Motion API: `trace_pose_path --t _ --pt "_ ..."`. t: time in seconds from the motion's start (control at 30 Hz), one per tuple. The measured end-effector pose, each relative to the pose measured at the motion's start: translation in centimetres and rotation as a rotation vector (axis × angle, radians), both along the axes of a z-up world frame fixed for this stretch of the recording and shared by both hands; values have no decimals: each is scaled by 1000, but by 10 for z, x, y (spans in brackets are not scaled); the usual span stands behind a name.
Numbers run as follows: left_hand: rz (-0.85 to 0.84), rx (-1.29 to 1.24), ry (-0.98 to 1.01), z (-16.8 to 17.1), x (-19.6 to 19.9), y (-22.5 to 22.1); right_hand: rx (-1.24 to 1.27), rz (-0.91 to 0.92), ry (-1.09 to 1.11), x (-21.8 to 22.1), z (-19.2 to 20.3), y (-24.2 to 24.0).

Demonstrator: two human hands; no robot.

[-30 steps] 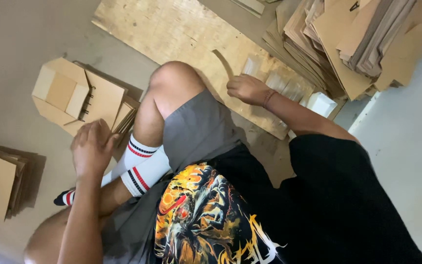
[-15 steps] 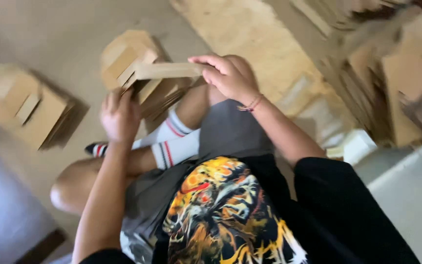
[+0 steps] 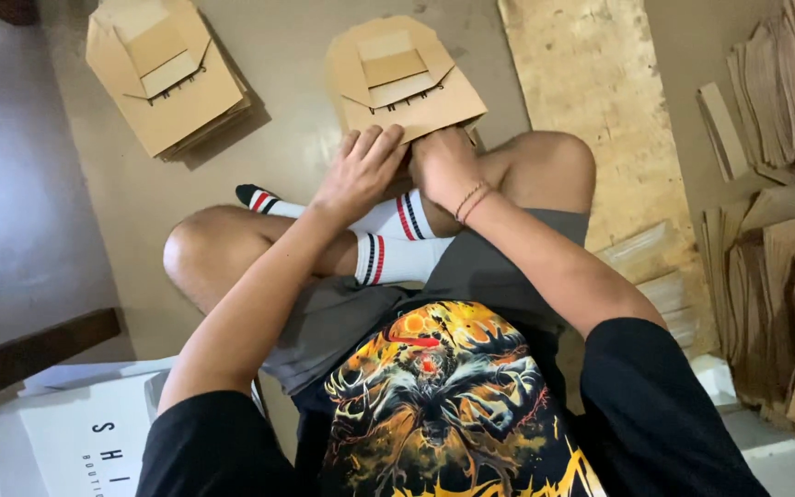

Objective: The person, while sitting on the floor, takes cardboard pieces and folds them to form a base and structure for packaging, using a wooden board as a surface for some of the work.

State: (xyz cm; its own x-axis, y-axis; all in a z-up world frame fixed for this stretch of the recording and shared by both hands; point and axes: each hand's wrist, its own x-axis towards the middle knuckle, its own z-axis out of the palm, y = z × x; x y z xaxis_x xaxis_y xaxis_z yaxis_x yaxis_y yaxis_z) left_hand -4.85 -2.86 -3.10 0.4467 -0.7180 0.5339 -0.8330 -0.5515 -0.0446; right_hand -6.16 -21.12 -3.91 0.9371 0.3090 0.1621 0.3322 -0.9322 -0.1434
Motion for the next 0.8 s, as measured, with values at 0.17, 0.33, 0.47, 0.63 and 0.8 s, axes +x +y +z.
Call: trace_pose_path --t 0.17,0.33,0.47,0.63,0.8 --pt "337 633 422 27 16 25 -84 -90 324 9 -61 -20" --pt "-235 -8 121 -18 1 17 24 -106 477 1 7 2" --pt "31 216 542 -60 -6 7 55 -104 494 -1 15 3" --pt "313 177 233 -27 -2 -7 228 -183 512 -1 27 8" --pt "381 445 583 -37 2 -7 326 -298 576 1 47 15"
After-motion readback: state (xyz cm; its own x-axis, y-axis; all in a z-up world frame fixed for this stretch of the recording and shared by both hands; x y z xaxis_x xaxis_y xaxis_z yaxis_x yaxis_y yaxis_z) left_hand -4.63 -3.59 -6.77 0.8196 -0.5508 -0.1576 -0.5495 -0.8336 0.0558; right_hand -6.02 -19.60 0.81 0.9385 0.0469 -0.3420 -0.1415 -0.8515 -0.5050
